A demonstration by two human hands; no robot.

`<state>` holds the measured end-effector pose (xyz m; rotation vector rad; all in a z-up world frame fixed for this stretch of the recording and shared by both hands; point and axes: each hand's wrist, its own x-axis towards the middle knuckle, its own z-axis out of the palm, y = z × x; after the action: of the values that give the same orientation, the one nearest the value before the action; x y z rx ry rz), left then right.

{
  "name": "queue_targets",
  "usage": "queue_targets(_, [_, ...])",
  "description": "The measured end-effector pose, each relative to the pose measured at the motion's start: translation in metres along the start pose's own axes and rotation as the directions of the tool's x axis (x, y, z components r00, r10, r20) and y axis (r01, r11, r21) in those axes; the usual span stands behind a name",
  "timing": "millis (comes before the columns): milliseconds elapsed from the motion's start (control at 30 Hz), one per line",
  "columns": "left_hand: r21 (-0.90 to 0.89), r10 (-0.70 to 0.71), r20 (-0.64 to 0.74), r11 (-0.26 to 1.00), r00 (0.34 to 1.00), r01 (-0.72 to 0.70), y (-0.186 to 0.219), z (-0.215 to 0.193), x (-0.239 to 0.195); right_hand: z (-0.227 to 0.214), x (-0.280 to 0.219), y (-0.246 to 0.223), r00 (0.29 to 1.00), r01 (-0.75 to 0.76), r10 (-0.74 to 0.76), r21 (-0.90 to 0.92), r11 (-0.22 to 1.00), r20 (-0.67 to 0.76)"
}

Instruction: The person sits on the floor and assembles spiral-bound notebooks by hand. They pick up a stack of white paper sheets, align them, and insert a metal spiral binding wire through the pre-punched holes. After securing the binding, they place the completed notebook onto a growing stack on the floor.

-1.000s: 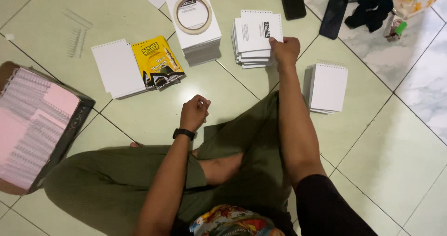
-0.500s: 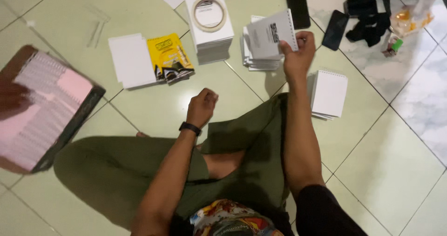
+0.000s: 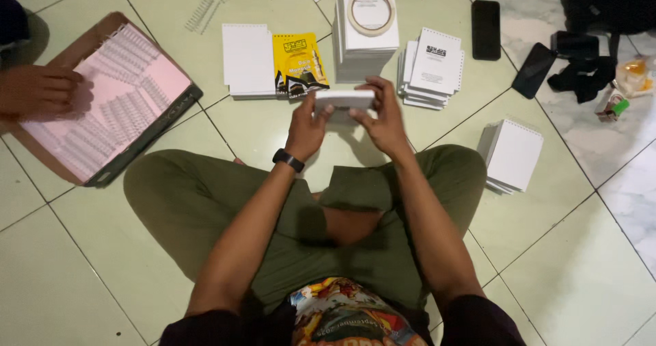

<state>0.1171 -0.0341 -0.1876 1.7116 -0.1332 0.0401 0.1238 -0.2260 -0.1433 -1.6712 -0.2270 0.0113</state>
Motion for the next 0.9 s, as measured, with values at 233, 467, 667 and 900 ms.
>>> queue_targets(233, [-0.048,-0.170,-0.061,0.985,0.984,0.167,-0.033,0.016,-0.008,0.046,-0.017,0.105,0.979,-0.181,0.146,-0.272,0.945,-0.145])
queue_targets(467, [0.029,-0.190,-0.019,0.981,0.982,0.190,-0.041,0.025,0.004,0.050,-0.013,0.102,0.971,-0.221,0.161,-0.406,0.887,-0.177])
queue_targets(667, [0.024,-0.109,-0.067,0.994,0.992,0.111,-0.051,0.025,-0.002,0.062,-0.012,0.050,0.966,-0.220,0.150,-0.368,0.904,-0.210])
queue_targets(900, [0.030,-0.035,-0.088,0.999,0.996,0.037,-0.055,0.026,0.000,0.056,-0.006,0.086,0.957,-0.276,0.213,-0.386,0.880,-0.199])
